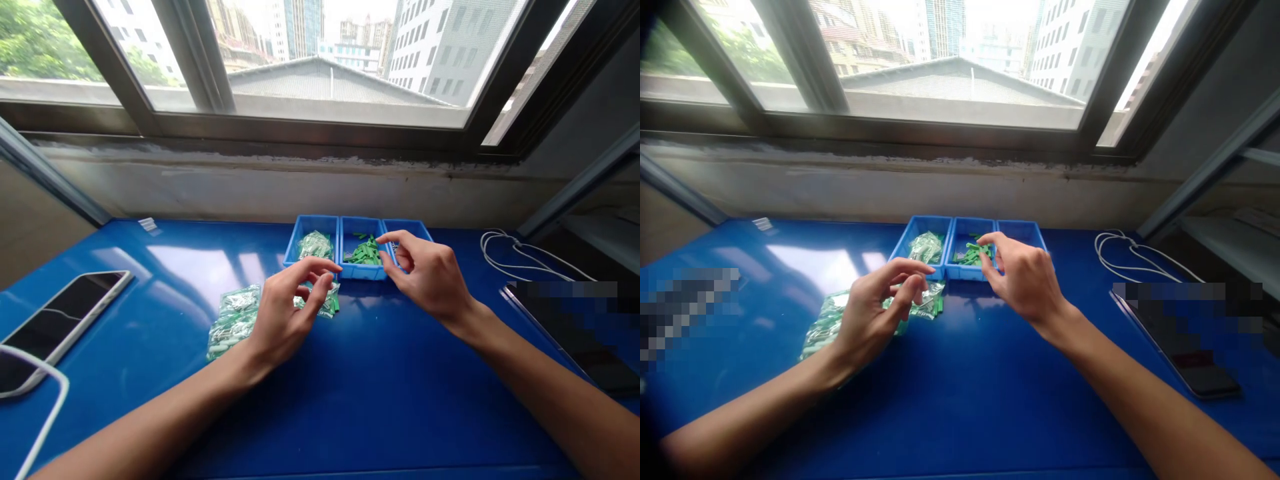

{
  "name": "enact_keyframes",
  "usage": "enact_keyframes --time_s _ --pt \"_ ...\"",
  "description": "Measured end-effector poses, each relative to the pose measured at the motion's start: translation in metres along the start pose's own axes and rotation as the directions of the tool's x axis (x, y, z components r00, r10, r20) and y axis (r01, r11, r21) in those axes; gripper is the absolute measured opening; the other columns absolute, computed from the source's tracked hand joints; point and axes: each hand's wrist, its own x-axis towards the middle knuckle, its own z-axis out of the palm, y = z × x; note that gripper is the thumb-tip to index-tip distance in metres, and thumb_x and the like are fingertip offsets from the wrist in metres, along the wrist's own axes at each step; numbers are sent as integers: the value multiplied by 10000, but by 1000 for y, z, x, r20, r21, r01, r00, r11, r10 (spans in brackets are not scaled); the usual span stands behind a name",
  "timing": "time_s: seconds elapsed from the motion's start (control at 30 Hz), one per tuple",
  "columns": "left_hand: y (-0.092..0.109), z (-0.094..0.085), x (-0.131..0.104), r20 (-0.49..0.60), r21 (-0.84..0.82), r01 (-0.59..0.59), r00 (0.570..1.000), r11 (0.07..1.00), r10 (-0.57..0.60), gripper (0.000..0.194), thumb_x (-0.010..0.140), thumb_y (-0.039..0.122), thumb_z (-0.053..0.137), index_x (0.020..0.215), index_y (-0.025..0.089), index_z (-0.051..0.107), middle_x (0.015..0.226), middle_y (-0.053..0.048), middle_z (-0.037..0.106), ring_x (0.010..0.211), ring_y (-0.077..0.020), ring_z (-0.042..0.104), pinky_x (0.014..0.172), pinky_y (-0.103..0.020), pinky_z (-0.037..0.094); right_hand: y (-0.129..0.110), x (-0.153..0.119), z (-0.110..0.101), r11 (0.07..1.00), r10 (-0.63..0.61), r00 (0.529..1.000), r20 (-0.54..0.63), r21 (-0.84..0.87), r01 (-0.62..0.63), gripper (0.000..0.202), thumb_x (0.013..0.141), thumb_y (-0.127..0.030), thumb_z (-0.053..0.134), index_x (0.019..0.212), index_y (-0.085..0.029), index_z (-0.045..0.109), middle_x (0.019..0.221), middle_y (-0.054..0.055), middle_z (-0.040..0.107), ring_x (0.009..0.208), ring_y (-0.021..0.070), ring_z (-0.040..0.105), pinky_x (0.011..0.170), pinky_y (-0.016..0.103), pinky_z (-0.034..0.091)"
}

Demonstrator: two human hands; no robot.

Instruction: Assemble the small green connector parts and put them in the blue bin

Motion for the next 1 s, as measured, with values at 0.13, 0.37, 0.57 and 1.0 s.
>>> enact_keyframes --time_s 0.13,0.37,0.57,1.0 --pt "0 1 0 8 -16 37 999 999 -37 205 1018 300 543 1017 169 701 815 -20 696 627 -98 629 507 -178 479 -8 -8 4 992 -92 971 219 103 71 161 949 -184 622 1017 -148 764 706 7 670 585 134 599 625 251 423" --pt "0 1 2 34 14 15 999 1000 -15 196 1005 267 540 992 161 704 832 -29 708 688 -126 669 578 -210 522 -26 -26 17 975 -205 821 532 185 123 246 974 -249 616 1189 -243 736 763 0 719 613 145 626 580 257 346" --pt "1 1 2 50 -2 0 999 1000 0 210 1008 240 525 935 151 701 725 -5 681 588 -105 624 536 -200 499 -21 -24 11 990 -97 853 513 137 30 160 963 -268 608 978 -208 756 675 -6 662 548 123 553 572 252 329" --pt "-3 0 3 107 117 -62 993 991 49 207 997 232 545 909 154 715 772 -23 723 629 -122 650 562 -211 509 -32 -19 20 967 197 816 543 31 -253 82 910 -241 638 874 -213 706 611 -38 617 554 134 586 564 261 323"
